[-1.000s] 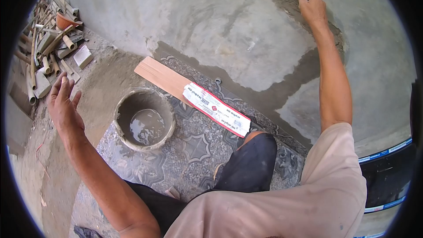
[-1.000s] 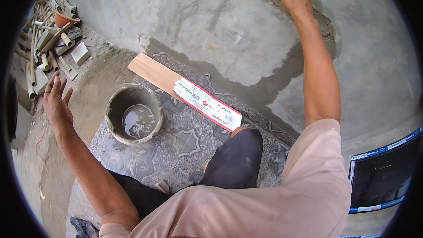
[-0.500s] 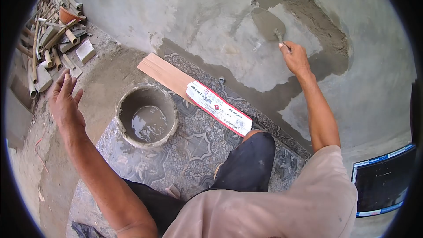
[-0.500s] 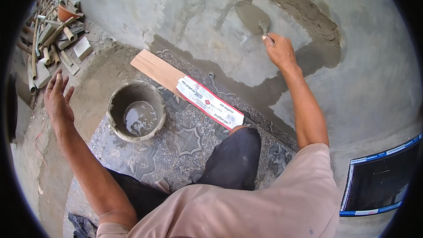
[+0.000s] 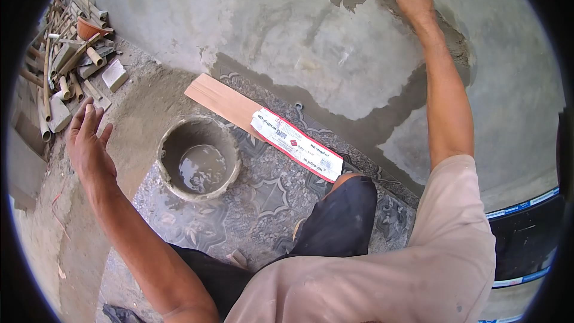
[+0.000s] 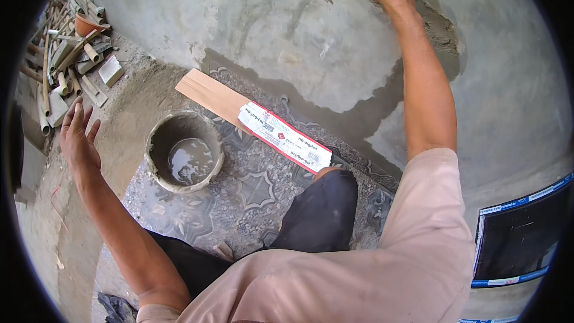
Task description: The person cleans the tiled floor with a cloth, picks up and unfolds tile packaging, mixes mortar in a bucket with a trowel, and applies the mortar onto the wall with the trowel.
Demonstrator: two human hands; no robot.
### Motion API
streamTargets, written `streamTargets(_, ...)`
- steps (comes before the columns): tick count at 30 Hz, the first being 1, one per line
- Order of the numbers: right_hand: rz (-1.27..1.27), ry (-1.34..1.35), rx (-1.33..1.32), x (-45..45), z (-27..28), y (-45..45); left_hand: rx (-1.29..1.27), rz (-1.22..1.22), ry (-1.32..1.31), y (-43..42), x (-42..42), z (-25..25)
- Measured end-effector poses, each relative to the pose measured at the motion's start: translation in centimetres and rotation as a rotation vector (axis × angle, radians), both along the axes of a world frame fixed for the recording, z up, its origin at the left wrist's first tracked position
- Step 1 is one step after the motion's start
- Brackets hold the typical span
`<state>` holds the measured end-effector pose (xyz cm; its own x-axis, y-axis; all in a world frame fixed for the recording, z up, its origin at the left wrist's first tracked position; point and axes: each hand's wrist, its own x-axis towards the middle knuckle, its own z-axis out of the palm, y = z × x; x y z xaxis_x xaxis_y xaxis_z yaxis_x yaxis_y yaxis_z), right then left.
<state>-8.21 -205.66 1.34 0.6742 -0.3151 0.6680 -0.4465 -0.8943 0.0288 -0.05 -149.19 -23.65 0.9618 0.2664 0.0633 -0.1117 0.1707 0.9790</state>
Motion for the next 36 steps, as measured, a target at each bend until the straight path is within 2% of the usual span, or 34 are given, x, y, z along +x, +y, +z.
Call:
streamTargets(2, -0.028, -0.044, 0.013, -1.2, 0.2, -0.6, 0.007, 0.014, -0.007, 0.3, 0.0, -0.1)
streamTargets(5, 0.005, -0.135, 0.017, -3.2, -3.4, 0.0, 0.007, 0.035, 0.000, 1.0, 0.3, -0.7)
streamTargets(7, 0.076, -0.013, -0.019, -3.5, -7.1, 0.4, -0.004, 0.025, 0.005, 1.0, 0.9, -1.2)
streamTargets(9, 0.027, 0.040, -0.003, -3.5, -7.4, 1.3, 0.027, 0.006, 0.049, 0.5, 1.3, -1.9)
streamTargets(11, -0.009, 0.088, 0.020, -3.3, -6.7, 0.8, 0.044, -0.017, 0.091, 0.2, 1.3, -2.7)
streamTargets(15, 0.000, -0.182, -0.009, -5.1, -1.5, -3.0, 0.137, -0.011, 0.244, 0.8, 2.5, -5.8)
streamTargets(18, 0.083, -0.219, -0.094, -7.2, -1.5, -3.1, 0.320, 0.080, 0.323, 0.7, 2.4, -8.1)
streamTargets(20, 0.084, -0.094, 0.168, -7.7, -4.8, 1.1, 0.418, 0.043, 0.425, 0.2, 1.3, -9.6)
streamTargets(23, 0.410, 0.271, 0.070, -7.3, -13.7, 6.8, 0.536, -0.136, 0.668, -0.9, 0.0, -11.3)
streamTargets(26, 0.404, 0.695, 0.054, -6.9, -21.5, 15.9, 0.689, -0.255, 0.730, -0.9, 0.5, -15.3)
streamTargets(27, 0.460, 0.753, 0.083, -6.2, -24.5, 17.5, 0.759, -0.324, 0.748, -1.0, 0.5, -16.4)
streamTargets(29, 0.521, 0.919, -0.024, -5.1, -28.8, 21.3, 0.830, -0.394, 0.769, -1.5, 0.2, -16.8)
streamTargets(31, 0.635, 0.900, -0.066, -3.6, -34.1, 23.4, 0.815, -0.562, 0.908, -2.2, -0.1, -16.7)
streamTargets(33, 0.653, 0.952, -0.094, -1.7, -36.7, 25.9, 0.890, -0.516, 0.863, -2.1, 0.3, -19.4)
streamTargets(36, 0.684, 0.997, -0.187, 0.3, -39.6, 28.0, 0.833, -0.629, 0.883, -1.7, 0.5, -20.5)
